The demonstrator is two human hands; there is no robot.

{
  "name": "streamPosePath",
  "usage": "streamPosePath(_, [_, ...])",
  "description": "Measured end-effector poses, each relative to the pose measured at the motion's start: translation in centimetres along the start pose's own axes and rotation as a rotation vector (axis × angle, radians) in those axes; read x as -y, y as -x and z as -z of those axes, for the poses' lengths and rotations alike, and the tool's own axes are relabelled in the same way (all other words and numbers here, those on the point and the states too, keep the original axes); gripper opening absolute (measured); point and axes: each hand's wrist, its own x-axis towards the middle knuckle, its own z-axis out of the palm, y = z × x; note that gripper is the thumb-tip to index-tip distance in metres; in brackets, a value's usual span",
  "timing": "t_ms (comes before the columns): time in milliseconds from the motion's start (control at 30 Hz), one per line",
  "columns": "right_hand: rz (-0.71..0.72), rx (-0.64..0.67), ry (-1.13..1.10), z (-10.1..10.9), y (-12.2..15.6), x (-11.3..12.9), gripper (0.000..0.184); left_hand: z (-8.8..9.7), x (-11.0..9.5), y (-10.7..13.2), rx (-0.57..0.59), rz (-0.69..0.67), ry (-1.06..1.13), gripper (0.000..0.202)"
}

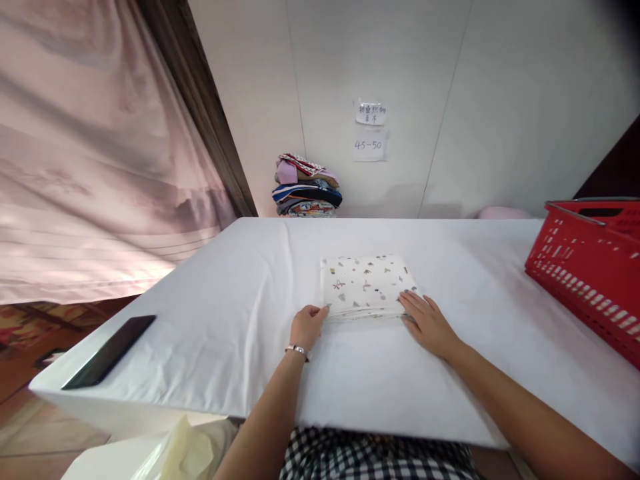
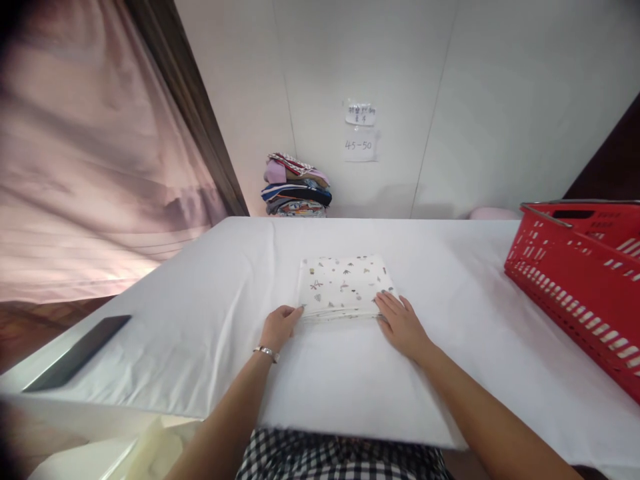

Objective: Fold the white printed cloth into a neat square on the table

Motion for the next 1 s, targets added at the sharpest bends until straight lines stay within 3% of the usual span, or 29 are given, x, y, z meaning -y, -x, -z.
streamPosePath(100, [0.003,-0.005,-0.01,-0.1,0.0,-0.1,0.048,-0.1,-0.4,0.8,-0.204,-0.147,-0.134,0.037])
streamPosePath(200, [0.003,-0.014,-0.02,-0.2,0.0,0.0,0.048,-0.5,-1.2,1.7,-0.366,-0.461,-0.302,0.029])
streamPosePath(267, [0.002,-0.014,-0.02,-0.3,0.0,0.0,0.048,-0.9,-1.9,2.0,-0.355,-0.666,-0.389,0.023])
streamPosePath(333, [0.002,-0.014,-0.017,-0.3,0.0,0.0,0.048,-1.4,-2.5,1.9,-0.288,-0.786,-0.439,0.02])
streamPosePath(500, [0.003,-0.019,-0.023,-0.4,0.0,-0.1,0.047,-2.0,-3.0,1.0,-0.101,-0.85,-0.518,0.012])
streamPosePath(667, [0.006,-0.034,-0.033,-0.4,0.0,-0.1,0.047,-1.4,-2.8,0.6,-0.028,-0.901,-0.585,0.021])
streamPosePath(800, [0.005,-0.039,-0.042,-0.4,0.0,0.0,0.047,-1.1,-2.7,0.3,-0.029,-0.939,-0.66,0.029])
streamPosePath(1000, [0.011,-0.046,-0.055,-0.5,0.1,-0.1,0.048,-1.0,-1.5,0.1,-0.133,-0.931,-0.644,0.027])
